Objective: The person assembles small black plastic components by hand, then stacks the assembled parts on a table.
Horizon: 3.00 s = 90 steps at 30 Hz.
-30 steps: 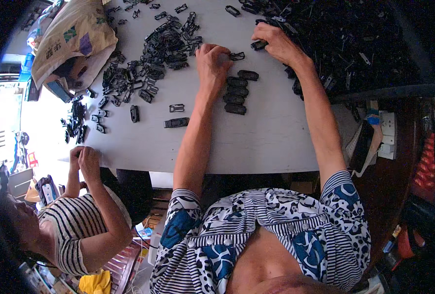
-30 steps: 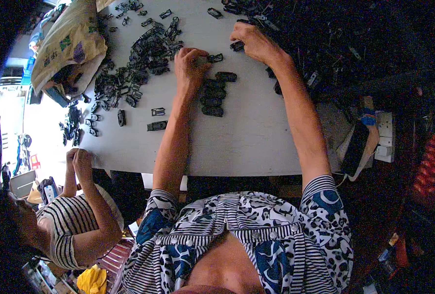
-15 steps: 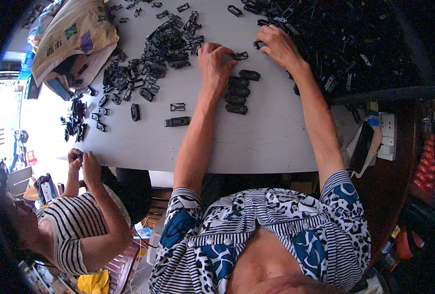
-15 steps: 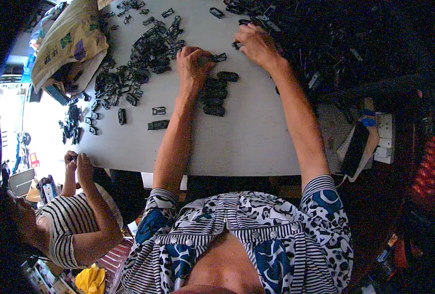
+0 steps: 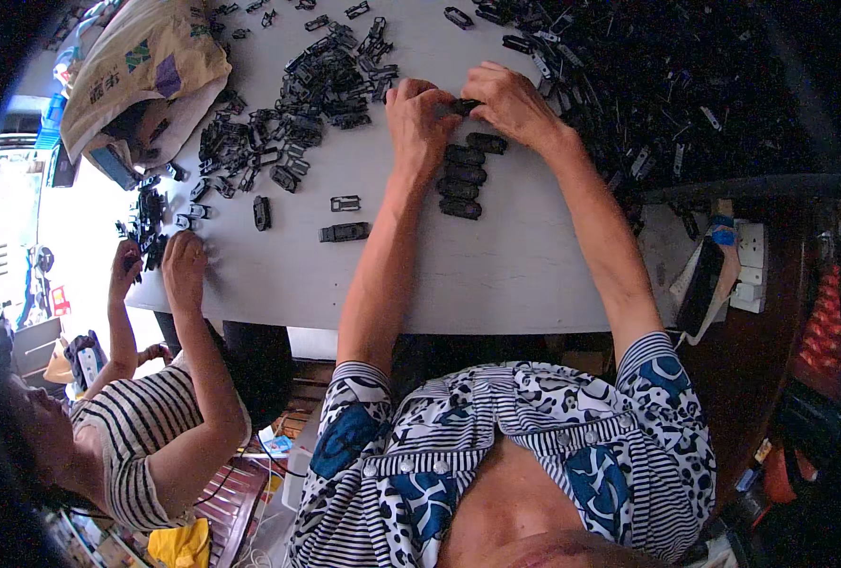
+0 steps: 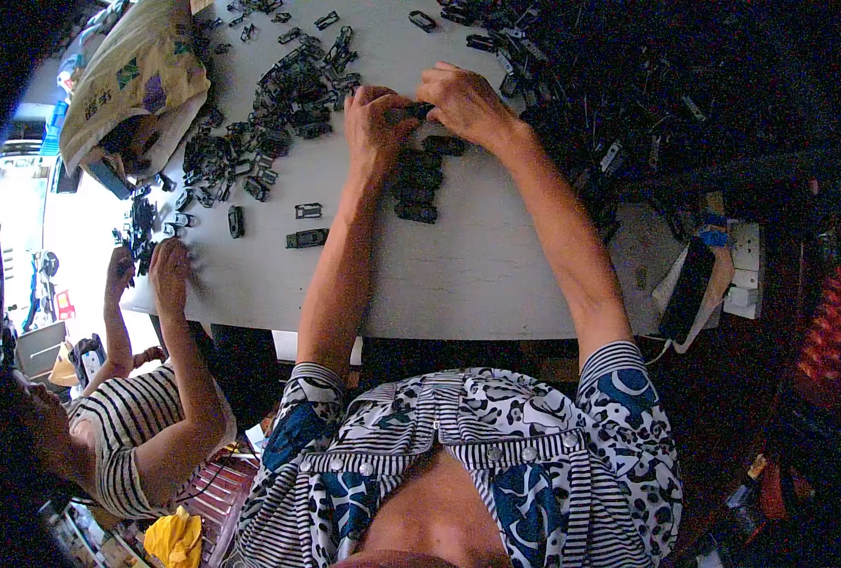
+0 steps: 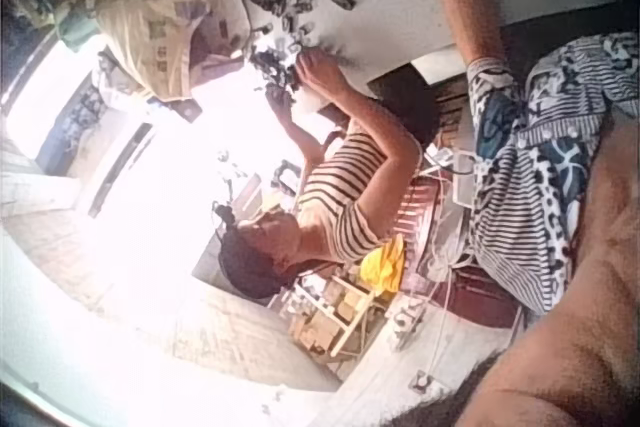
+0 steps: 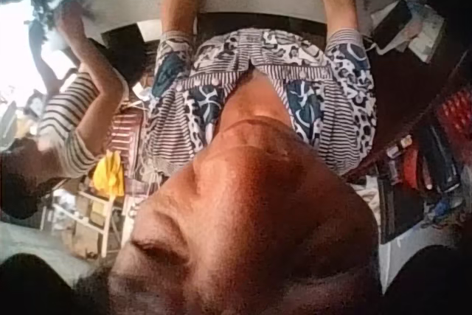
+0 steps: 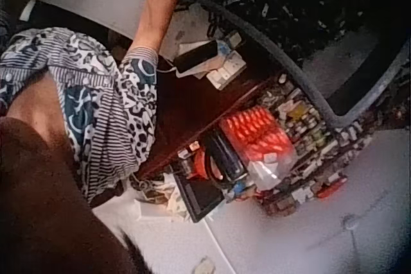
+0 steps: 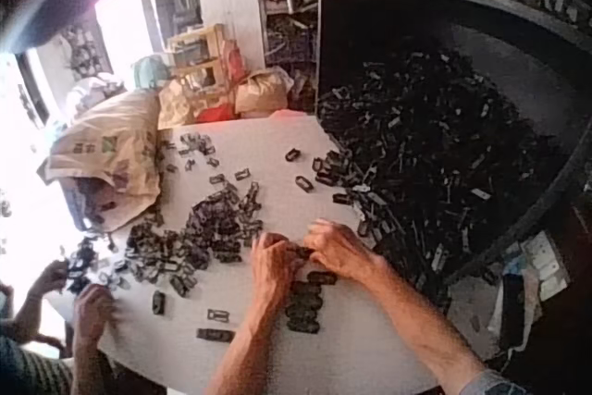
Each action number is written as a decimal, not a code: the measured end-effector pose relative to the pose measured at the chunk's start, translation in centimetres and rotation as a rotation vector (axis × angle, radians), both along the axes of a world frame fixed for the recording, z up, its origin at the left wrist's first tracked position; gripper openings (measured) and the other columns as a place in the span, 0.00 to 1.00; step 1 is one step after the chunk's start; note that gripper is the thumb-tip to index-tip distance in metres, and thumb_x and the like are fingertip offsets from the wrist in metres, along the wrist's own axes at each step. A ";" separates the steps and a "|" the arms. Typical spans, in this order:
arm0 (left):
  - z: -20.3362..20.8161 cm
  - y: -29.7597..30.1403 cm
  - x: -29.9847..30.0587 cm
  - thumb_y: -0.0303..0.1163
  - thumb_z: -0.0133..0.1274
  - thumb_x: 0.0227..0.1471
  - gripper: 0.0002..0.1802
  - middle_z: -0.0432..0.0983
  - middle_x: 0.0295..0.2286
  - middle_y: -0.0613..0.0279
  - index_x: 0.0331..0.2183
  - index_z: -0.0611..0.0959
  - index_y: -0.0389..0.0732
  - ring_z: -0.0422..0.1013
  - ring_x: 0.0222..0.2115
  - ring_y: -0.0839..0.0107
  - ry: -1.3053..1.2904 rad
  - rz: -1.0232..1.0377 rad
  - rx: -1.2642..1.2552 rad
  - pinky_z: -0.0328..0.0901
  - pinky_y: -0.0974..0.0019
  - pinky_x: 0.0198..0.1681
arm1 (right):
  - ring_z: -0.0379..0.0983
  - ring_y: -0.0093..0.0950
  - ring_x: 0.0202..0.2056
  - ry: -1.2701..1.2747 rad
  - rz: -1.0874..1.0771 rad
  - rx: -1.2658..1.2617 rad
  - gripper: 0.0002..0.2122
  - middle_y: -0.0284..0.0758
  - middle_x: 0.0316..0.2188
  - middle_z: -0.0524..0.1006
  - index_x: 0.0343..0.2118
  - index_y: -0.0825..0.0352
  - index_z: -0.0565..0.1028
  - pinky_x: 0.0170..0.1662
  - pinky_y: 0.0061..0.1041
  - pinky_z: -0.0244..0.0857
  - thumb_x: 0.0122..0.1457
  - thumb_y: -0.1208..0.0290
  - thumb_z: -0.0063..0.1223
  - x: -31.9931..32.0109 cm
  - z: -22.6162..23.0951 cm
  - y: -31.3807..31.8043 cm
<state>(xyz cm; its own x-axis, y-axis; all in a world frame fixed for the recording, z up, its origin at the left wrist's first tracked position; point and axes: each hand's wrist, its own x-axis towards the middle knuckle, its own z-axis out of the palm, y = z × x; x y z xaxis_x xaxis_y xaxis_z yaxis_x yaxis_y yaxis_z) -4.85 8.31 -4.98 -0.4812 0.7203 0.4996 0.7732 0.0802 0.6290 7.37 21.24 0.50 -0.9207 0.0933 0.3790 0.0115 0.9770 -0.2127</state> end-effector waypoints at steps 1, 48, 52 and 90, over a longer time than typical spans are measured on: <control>0.0 0.0 0.0 0.28 0.67 0.26 0.17 0.74 0.34 0.61 0.28 0.86 0.43 0.66 0.40 0.61 -0.001 0.009 -0.011 0.57 0.60 0.46 | 0.69 0.39 0.39 -0.008 0.002 -0.013 0.10 0.38 0.29 0.72 0.29 0.69 0.75 0.42 0.35 0.67 0.40 0.77 0.63 0.0 0.0 0.0; 3.4 1.8 0.4 0.27 0.59 0.46 0.09 0.75 0.25 0.64 0.32 0.81 0.34 0.68 0.26 0.74 -0.798 -0.310 0.155 0.63 0.70 0.32 | 0.71 0.24 0.39 -0.175 -0.017 -0.784 0.16 0.34 0.36 0.76 0.48 0.68 0.69 0.45 0.26 0.65 0.55 0.76 0.50 -0.4 2.0 2.5; 4.1 1.9 -0.4 0.26 0.59 0.48 0.06 0.74 0.22 0.66 0.28 0.79 0.35 0.67 0.24 0.77 -1.046 -0.269 0.281 0.62 0.72 0.29 | 0.72 0.31 0.41 0.157 -0.068 -0.426 0.18 0.37 0.36 0.75 0.47 0.68 0.68 0.45 0.29 0.66 0.52 0.76 0.55 -1.1 1.4 1.0; 0.3 1.4 0.4 0.29 0.64 0.28 0.17 0.73 0.34 0.61 0.30 0.87 0.50 0.65 0.40 0.58 -0.025 0.081 -0.088 0.58 0.57 0.45 | 0.71 0.40 0.39 -0.064 -0.150 -0.104 0.12 0.38 0.32 0.71 0.32 0.69 0.75 0.42 0.36 0.66 0.41 0.80 0.60 0.4 -0.1 1.0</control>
